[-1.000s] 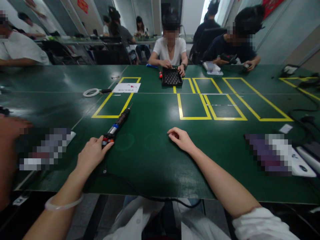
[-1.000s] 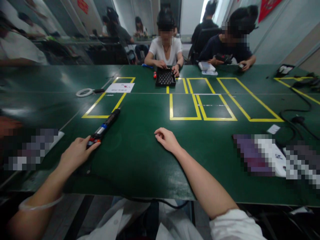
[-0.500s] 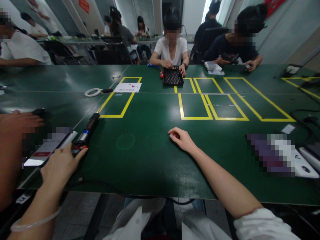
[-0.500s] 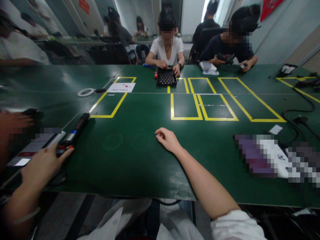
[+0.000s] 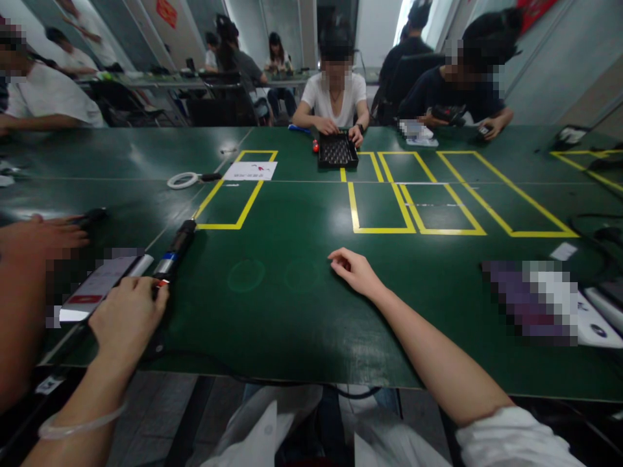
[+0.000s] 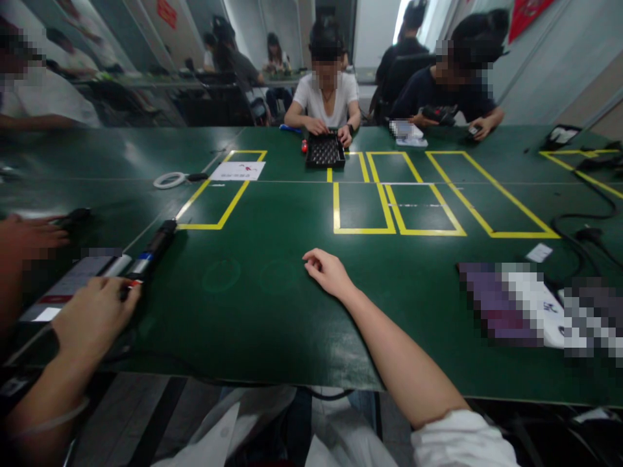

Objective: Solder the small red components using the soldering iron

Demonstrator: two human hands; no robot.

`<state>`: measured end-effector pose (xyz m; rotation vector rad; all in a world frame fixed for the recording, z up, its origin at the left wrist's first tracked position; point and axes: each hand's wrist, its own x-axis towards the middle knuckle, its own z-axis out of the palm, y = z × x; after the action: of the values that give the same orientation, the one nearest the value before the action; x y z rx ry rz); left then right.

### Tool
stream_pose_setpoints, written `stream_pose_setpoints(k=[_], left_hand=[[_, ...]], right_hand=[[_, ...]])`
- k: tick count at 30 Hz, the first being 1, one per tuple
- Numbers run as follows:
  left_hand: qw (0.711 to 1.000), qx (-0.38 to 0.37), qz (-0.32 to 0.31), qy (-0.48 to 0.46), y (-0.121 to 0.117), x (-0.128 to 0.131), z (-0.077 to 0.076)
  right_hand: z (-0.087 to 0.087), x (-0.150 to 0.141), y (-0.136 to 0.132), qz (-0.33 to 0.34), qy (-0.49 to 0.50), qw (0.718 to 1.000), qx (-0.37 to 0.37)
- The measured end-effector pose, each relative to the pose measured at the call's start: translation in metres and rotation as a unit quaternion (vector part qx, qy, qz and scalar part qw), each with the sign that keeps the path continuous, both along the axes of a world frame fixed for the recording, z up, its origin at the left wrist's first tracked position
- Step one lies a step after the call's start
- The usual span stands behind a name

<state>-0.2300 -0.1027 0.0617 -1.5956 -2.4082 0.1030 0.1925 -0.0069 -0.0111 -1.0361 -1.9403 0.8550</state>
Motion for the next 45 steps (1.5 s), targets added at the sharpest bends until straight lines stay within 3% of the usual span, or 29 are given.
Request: stream_pose_setpoints(k=[4,8,11,14,18,22,27,34,40,45], left_hand=[[1.0,-0.021,0.0,0.018,0.008,0.002,0.008],[0.99,0.024,-0.091,-0.108,0.026,0.029,0.009],[0.937,0.046,-0.211,-0.276,0.046,0.076,0.008],[0.864,0.008,-0.306,-0.4,0.069,0.135,0.006],[0.786,-0.052,-0.402,-0.467,0.093,0.197,-0.001],[0.744,-0.088,-0.415,-0.517,0.1,0.221,-0.018],[0.687,-0.126,-0.396,-0.596,0.095,0.222,-0.035],[0.676,-0.107,-0.383,-0.62,0.096,0.223,-0.042],[0.717,-0.061,-0.409,-0.561,0.094,0.222,-0.043],[0.732,-0.046,-0.425,-0.53,0.093,0.222,-0.041]], right_hand=[[-0.003,0.0,0.001,0.005,0.002,1.0,0.002],[-0.004,0.0,0.002,0.005,0.004,1.0,-0.003],[-0.003,0.001,0.001,0.001,0.003,1.0,-0.003],[0.0,0.002,0.002,-0.003,-0.001,1.0,-0.007],[0.001,0.003,0.003,0.011,0.045,0.998,-0.047],[0.001,0.001,0.002,0.022,0.111,0.991,-0.068],[0.003,-0.002,0.0,0.049,0.117,0.99,-0.066],[0.005,0.0,0.001,0.037,0.072,0.996,-0.043],[0.003,-0.001,0.002,0.01,0.057,0.998,-0.034],[0.001,0.0,0.001,0.014,0.054,0.998,-0.029]])
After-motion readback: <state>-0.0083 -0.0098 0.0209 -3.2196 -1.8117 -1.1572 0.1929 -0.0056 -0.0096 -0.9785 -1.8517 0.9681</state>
